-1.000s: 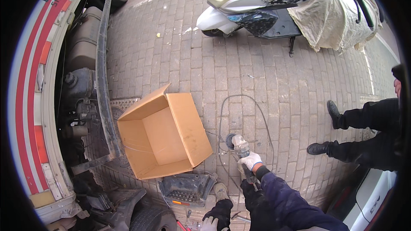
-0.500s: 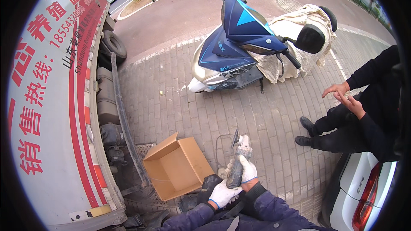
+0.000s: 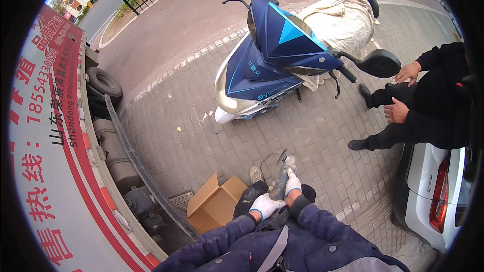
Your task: The person uses a pneumatic tool to work on the side of a white truck, then switches to a handheld grinder to sand the front panel of a blue scooter. The person remains seated on the ground throughout the clip.
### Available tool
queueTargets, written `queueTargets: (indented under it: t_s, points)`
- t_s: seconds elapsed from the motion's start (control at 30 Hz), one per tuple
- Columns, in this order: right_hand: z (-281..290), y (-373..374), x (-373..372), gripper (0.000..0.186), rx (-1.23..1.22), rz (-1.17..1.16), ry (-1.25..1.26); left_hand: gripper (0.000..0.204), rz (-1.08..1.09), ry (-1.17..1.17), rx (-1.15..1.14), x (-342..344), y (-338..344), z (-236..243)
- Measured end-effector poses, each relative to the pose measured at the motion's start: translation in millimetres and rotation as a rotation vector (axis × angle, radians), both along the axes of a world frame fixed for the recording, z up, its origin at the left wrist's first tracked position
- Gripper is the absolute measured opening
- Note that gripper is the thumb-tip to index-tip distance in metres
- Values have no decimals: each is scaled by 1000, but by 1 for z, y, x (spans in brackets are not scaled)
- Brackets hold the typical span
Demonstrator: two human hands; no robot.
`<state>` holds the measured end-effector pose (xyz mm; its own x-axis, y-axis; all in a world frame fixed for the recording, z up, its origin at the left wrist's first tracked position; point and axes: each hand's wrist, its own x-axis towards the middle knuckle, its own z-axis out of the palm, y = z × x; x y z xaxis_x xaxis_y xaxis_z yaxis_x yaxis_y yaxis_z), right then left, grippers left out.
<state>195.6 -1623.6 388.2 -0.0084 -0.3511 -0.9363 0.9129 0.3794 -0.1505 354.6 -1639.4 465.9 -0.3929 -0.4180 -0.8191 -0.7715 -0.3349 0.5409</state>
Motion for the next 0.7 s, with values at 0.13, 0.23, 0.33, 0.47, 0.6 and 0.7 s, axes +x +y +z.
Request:
queueTargets:
  t_s: [0.13,0.23,0.33,0.47,0.6,0.7]
  points:
    - [-20,-33,27,46,-30,-58,-55,51,111,-2,167,15,-50,14]
    - [-44,-59,41,44,42,-125,17,55,-63,-54,74,8,-86,18]
    - [-64,-87,45,74,185,11,177,62,-241,-84,-10,0,-117,15]
    - [-58,-113,29,82,85,-211,-202,52,-239,-201,-62,-13,-141,12]
    - [-29,-129,14,73,-162,-357,-250,54,-221,-180,-108,-22,-158,19]
    - [-19,-151,21,59,-252,-436,-389,41,-181,-193,-147,-20,-178,26]
